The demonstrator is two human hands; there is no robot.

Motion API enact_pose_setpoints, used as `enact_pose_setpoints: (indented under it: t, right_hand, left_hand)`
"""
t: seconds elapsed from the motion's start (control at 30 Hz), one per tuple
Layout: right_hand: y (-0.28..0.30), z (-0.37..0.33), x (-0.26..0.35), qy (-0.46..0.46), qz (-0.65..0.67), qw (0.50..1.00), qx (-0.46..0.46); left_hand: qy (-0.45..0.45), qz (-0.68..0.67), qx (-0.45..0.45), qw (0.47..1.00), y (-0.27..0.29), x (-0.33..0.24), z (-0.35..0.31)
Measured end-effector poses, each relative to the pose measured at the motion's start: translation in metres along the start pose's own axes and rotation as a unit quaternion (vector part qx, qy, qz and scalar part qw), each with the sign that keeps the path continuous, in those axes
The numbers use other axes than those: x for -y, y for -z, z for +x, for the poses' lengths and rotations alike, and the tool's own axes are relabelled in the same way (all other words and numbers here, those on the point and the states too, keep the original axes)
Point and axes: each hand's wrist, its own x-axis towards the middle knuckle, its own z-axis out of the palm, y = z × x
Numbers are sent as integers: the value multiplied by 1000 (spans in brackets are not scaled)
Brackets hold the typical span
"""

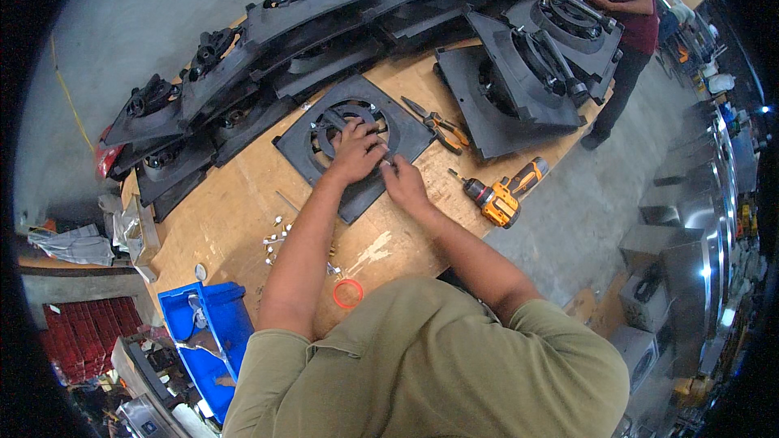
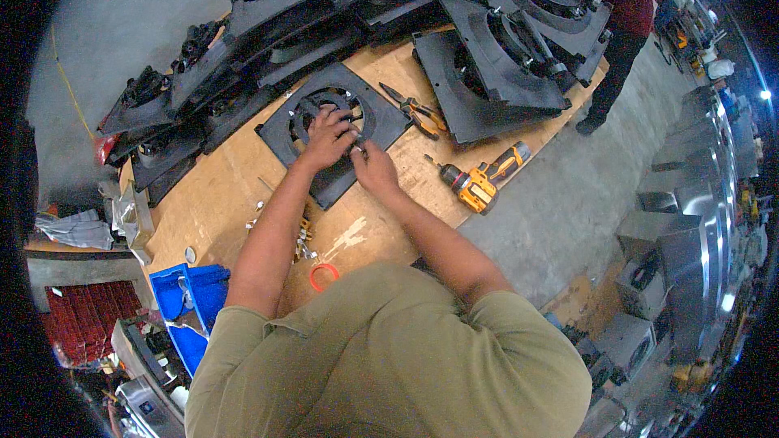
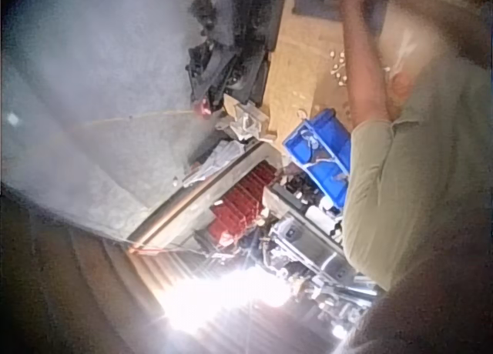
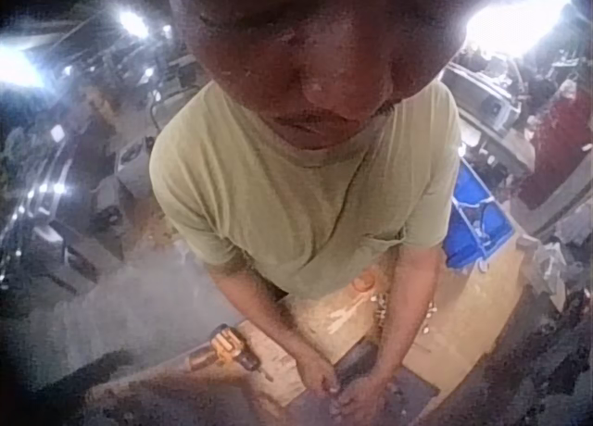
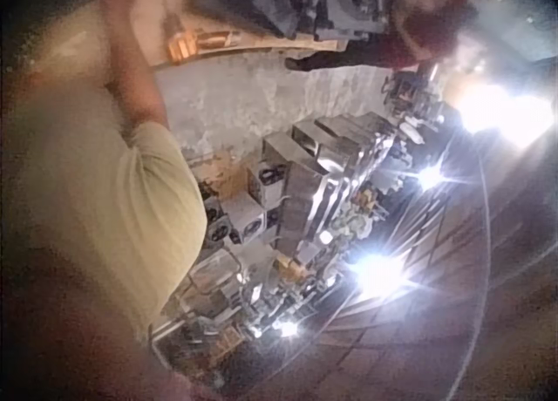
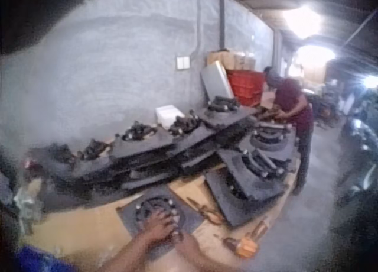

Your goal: The person assembles small white and gold components into black plastic fan housings on a workbench. They pick parts from a blue bin, fit them into the housings, and occasionally use a cordless drill. A second person is visible in the background working at a separate station.

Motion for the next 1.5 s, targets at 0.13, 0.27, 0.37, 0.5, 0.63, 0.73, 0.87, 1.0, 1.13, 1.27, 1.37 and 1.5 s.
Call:
enact_pose_setpoints:
  t: [0.13,0.27,0.37,0.5,0.63,0.73,0.87,1.0,1.13,1.27,1.37,1.5]
  right_hand:
    - [2,8,-1,-427,442,770,173]
    - [-10,10,4,-257,259,929,64]
    - [-12,8,6,-257,340,903,49]
    - [3,4,0,-426,449,775,131]
    - [-6,0,2,-317,326,888,69]
    - [-12,2,4,-198,234,949,71]
    - [-3,3,9,-416,464,769,143]
    - [-2,1,20,-302,345,885,76]
    - [-4,2,16,-349,409,835,119]
    - [-7,2,5,-313,348,876,111]
    - [-9,2,2,-240,273,928,76]
    - [-9,3,4,-365,402,830,126]
  left_hand:
    - [-1,-1,-10,1000,-1,0,0]
    - [1,-3,-7,1000,0,-1,0]
    - [2,-10,-9,1000,0,-2,0]
    - [7,7,-11,1000,-1,-2,-1]
    - [1,25,-16,1000,0,-3,-1]
    - [7,23,-9,1000,0,-2,0]
    - [0,19,-20,1000,-2,-1,0]
    - [9,-14,-13,1000,-1,1,0]
    - [5,-16,-15,1000,2,-3,-1]
    - [13,-11,-19,1000,4,-7,-2]
    - [7,-22,-17,1000,4,-6,-2]
    - [3,-14,-14,1000,1,-2,-1]
